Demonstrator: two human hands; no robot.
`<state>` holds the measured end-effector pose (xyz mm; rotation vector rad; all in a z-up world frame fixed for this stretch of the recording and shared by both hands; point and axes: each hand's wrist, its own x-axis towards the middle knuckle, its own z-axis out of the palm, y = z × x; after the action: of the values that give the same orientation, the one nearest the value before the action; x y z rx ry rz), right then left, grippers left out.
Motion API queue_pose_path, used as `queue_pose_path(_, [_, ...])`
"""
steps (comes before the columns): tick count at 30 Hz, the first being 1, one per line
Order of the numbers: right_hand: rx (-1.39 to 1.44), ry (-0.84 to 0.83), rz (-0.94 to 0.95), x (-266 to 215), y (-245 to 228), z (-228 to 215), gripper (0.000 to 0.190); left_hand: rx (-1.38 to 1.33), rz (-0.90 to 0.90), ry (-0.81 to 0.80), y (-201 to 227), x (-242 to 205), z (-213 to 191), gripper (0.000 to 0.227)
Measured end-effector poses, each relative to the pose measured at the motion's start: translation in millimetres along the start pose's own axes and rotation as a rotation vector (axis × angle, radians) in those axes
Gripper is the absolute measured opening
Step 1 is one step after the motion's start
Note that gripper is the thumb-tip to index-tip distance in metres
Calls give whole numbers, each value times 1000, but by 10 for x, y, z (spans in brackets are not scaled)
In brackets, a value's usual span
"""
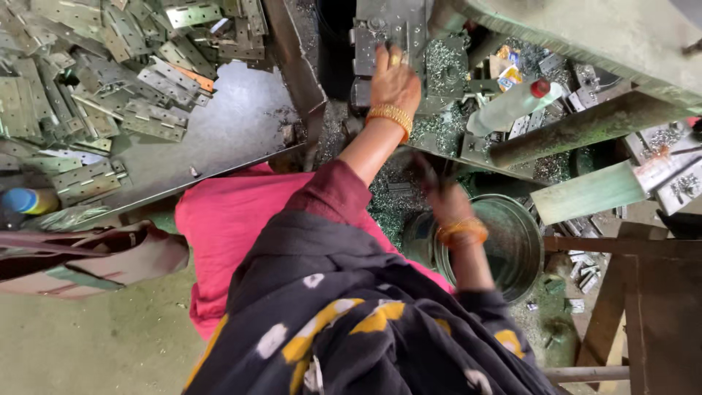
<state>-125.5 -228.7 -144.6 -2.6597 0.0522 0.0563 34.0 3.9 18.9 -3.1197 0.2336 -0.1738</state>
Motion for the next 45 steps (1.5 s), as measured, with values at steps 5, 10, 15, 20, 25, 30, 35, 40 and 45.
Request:
queue_pose_path(5, [23,-77,70,27,-58,224,37,-98,-50,146,-117,-90,135,36])
queue_pose_path(10, [31,-134,50,65,154,25,35,-27,-88,69,5,68,86,34])
queue_pose_path(15, [81,18,18,-71,-30,92,34,63,2,-138,149,196,-91,34])
queue_pose_path(20, [187,-160,296,-270,-307,-129,44,-225,-112,-70,-200,49,-279,42])
queue_pose_path(25, [337,392,-229,-139,-747,-756,27,-653,-44,628,-952,-855,79,55])
queue_pose_path(30, [660,420,-288,-61,-923,-1153,18,-391,-364,405,-2403,-1411,1247,27])
queue_pose_path(35, [585,410,-256,-7,-932,-1182,26,124,-569,75,-4046,-957,2149,41])
queue_pose_path(40, [643,403,-225,-119,-966,-1210,24,130,-479,23,-4372,-766,2421,46])
queue_pose_path(45, [656,377,-199,-46,-1013,-1204,20,114,-374,19,-3695,-1243,2502,39])
